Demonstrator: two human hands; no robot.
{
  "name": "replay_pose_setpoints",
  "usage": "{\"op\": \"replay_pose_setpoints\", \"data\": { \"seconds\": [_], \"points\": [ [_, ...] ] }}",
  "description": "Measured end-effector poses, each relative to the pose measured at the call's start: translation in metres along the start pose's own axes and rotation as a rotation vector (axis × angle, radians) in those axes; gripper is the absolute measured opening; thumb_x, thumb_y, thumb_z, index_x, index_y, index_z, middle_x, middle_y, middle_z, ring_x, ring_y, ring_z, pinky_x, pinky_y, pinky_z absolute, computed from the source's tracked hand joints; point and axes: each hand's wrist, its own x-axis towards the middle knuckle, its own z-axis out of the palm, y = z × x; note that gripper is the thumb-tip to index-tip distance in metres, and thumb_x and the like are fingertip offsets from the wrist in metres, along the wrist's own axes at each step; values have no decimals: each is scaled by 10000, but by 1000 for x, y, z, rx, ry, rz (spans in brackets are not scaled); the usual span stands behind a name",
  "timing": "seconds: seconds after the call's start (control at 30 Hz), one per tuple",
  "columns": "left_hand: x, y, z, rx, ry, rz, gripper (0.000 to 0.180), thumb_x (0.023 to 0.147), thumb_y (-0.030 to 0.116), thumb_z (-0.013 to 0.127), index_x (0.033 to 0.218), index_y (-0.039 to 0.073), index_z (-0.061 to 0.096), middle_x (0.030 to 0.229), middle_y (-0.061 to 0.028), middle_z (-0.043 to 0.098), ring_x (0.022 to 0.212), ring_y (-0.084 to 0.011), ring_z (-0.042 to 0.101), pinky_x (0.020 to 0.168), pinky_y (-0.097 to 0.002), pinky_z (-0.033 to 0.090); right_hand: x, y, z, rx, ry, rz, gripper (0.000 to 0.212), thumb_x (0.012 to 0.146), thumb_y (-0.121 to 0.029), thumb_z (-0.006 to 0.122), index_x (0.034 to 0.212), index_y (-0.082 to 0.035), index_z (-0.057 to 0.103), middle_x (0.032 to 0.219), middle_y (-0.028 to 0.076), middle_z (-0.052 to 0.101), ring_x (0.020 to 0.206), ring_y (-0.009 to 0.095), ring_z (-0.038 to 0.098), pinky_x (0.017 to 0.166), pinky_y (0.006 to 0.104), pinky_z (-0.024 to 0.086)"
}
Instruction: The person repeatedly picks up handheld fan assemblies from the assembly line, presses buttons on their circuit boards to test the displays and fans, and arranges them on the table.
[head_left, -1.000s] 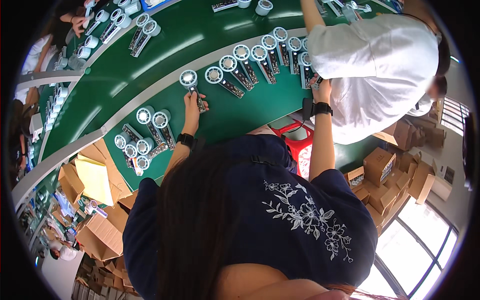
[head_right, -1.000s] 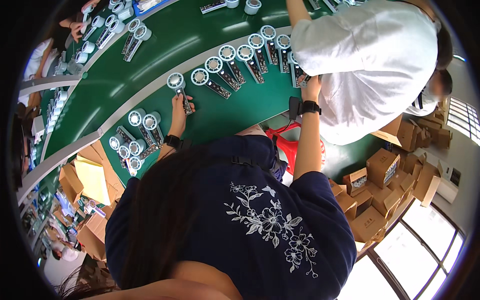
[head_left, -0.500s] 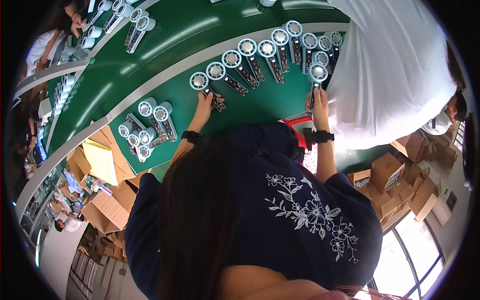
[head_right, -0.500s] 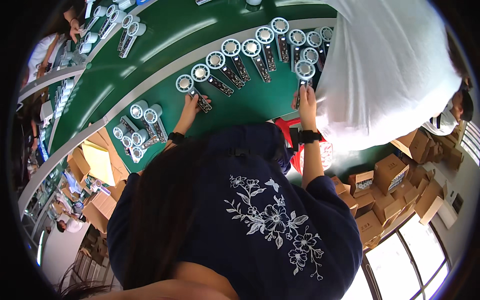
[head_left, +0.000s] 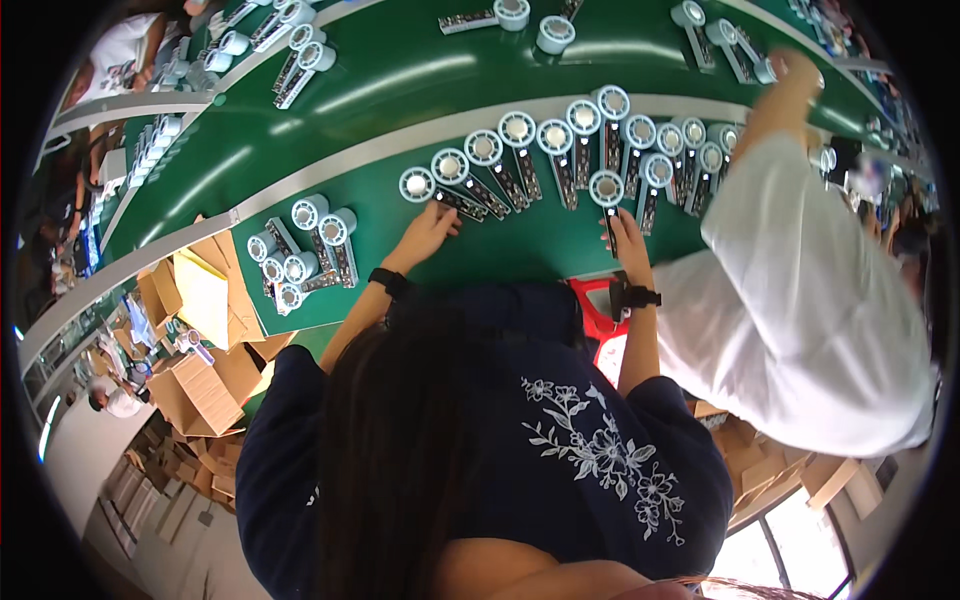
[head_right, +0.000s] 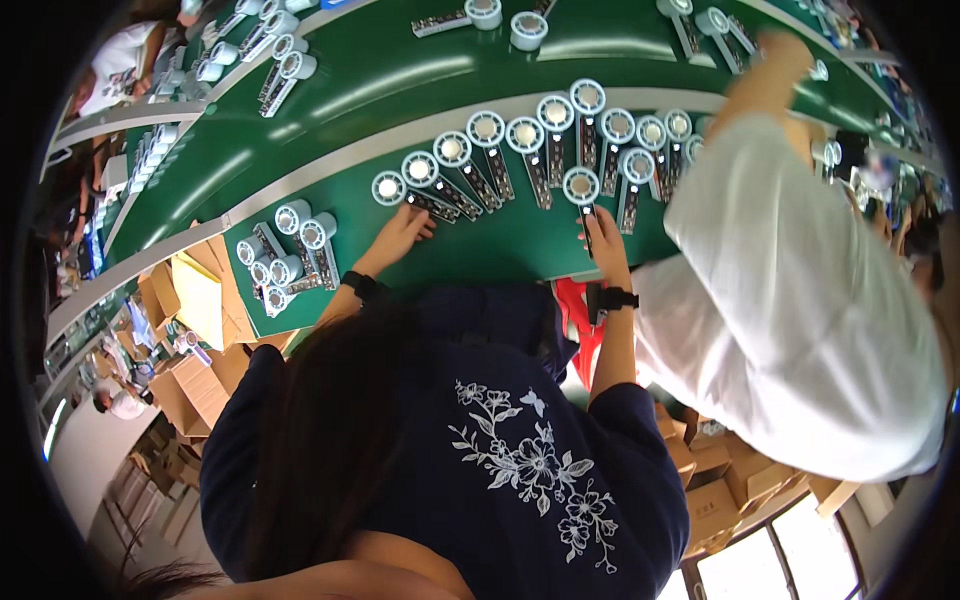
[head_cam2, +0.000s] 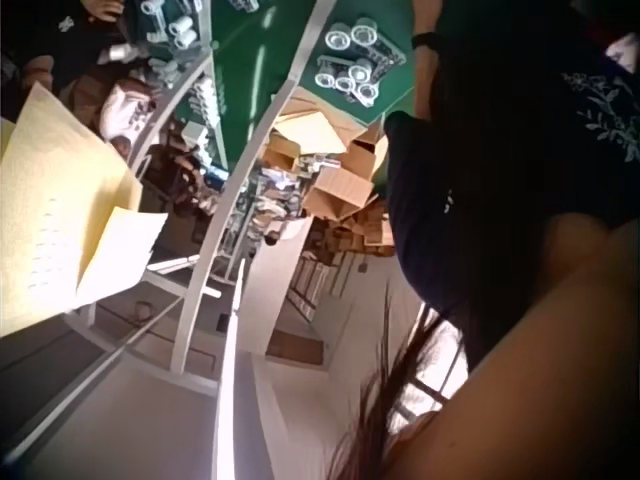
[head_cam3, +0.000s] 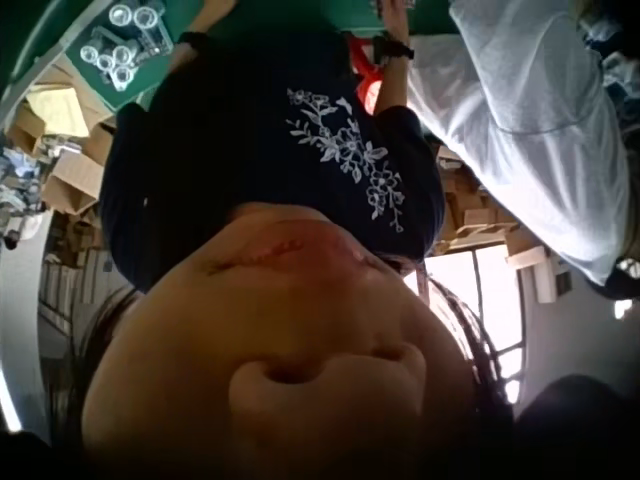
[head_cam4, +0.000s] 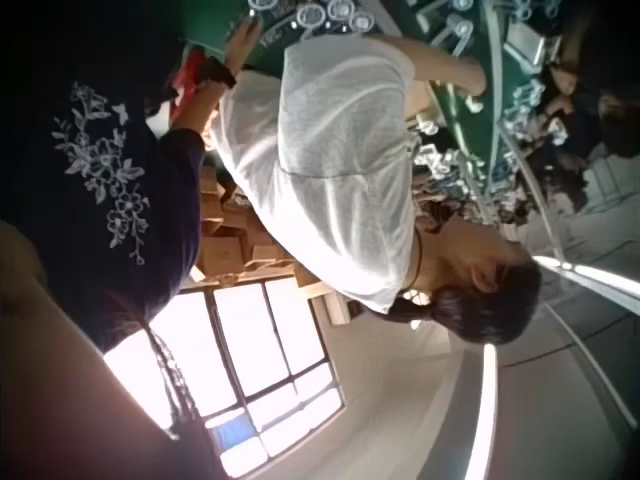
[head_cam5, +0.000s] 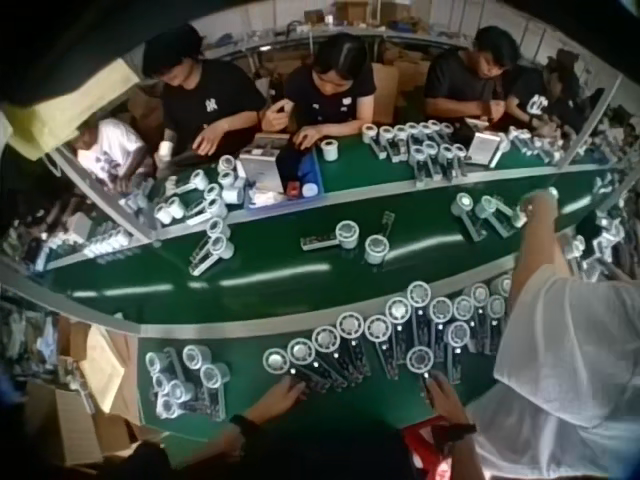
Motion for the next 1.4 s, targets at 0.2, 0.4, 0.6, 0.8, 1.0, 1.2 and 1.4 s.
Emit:
{"op": "replay_pose_setpoints", "data": {
  "seconds": [0.2, 0.4, 0.6, 0.8, 1.0, 1.2, 1.4],
  "points": [
    [-1, 70, -39, 255, -525, -269, 314, 967, 311, 416, 1033, 20, 515, 885, -91, 627, 797, -163, 626, 711, -283, 494, 3, -5, -6, -506, 282, -389, 294, 920, -178, 499, 1131, 26, 507, 1110, 140, 592, 1032, 255, 563, 826, 352, 454],
    [26, 169, -107, 324, -245, 168, 247, 918, 295, 502, 1013, 71, 547, 839, -51, 624, 784, -155, 612, 719, -285, 479, 0, -149, 40, -1005, 211, -139, 270, 883, -212, 518, 1062, -17, 570, 956, 222, 624, 870, 391, 594, 727, 417, 481],
    [160, 171, -139, 746, 344, 421, 295, 857, 235, 578, 1100, 74, 537, 1055, -109, 594, 978, -255, 573, 811, -344, 463, 166, -215, 74, -930, 172, -715, 312, 854, -192, 539, 1131, -49, 552, 1060, 224, 591, 988, 380, 568, 808, 416, 468],
    [251, 144, -153, 1029, 579, 716, 382, 760, 202, 645, 1106, 78, 541, 1125, -149, 540, 1051, -337, 514, 853, -402, 445, 297, -216, 121, -1525, 233, -1150, 467, 740, -71, 571, 1195, -164, 522, 1255, 77, 530, 1235, 236, 427, 1009, 434, 369],
    [256, 150, -162, 950, 15, 398, 404, 760, 187, 611, 1102, 22, 472, 906, -136, 597, 755, -288, 589, 693, -387, 484, 324, -223, 121, -1728, -98, -959, 482, 717, -90, 613, 1185, -156, 518, 1122, 85, 589, 1145, 242, 480, 969, 473, 378],
    [204, 148, -131, 50, -32, 159, 272, 843, 240, 582, 945, 17, 463, 658, -39, 541, 438, -96, 476, 400, -242, 357, 301, -205, 82, -539, -334, -134, 462, 737, -137, 624, 1147, 15, 475, 814, 134, 634, 572, 201, 602, 518, 344, 512],
    [108, 136, -97, -248, 35, 169, 319, 945, 364, 425, 817, 73, 455, 576, -16, 458, 429, -106, 432, 403, -240, 339, 195, -229, 108, 10, -317, -112, 337, 911, -337, 512, 974, -9, 471, 666, 56, 560, 467, 117, 513, 420, 252, 416]
  ]
}}
